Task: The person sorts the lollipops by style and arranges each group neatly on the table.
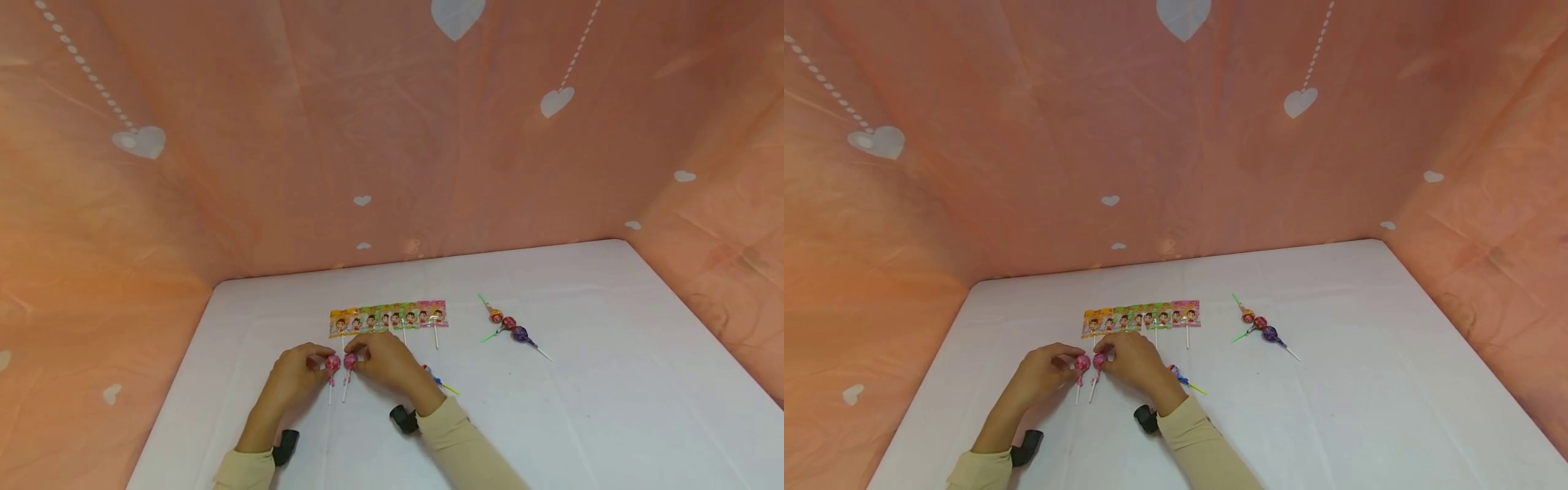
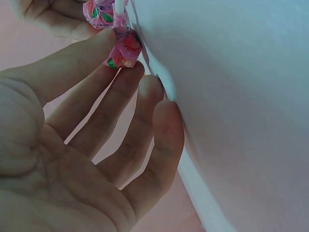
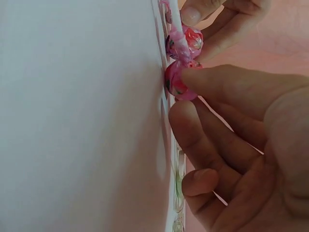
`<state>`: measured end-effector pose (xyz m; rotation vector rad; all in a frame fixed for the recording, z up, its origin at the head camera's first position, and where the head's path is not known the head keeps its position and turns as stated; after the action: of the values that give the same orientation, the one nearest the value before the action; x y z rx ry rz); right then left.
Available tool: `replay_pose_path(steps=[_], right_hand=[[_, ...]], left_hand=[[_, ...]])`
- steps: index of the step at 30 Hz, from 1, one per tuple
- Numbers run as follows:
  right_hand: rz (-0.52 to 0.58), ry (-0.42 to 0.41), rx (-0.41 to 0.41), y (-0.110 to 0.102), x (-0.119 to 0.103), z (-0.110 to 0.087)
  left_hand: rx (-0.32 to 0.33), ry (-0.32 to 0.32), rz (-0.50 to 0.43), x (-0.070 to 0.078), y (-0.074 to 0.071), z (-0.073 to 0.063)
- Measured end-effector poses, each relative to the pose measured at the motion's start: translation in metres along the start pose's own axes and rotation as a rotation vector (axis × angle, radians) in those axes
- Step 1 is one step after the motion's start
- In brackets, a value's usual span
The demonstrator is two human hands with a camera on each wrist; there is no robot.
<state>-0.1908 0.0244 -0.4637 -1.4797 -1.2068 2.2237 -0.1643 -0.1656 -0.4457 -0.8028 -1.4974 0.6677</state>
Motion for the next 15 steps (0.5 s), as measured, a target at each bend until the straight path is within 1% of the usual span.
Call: replay_pose_path(steps=[9,15], right_hand=[[-0.037,-0.013,-0.001,-0.0034,0.0004,-0.0001],[-0.035,0.007,-0.016,-0.0018,-0.0004,-0.0002]], left_hand=[[-0.001,-0.026,0.010,-0.0004,0.0002,-0.0003],[-0.007,-0.043,0.022,-0.0011,0.0013,0.0002]])
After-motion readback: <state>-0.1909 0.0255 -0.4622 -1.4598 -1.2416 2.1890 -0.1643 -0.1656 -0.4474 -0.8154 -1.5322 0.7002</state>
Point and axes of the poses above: each hand's wrist, its own z-axis towards the middle knuckle, its own y-axis out of the palm, x = y × z, the point moved 1 cm from there along z, towards the middle knuckle, and after that the axes turned 6 degrees about -y, right-handed, at the moved point
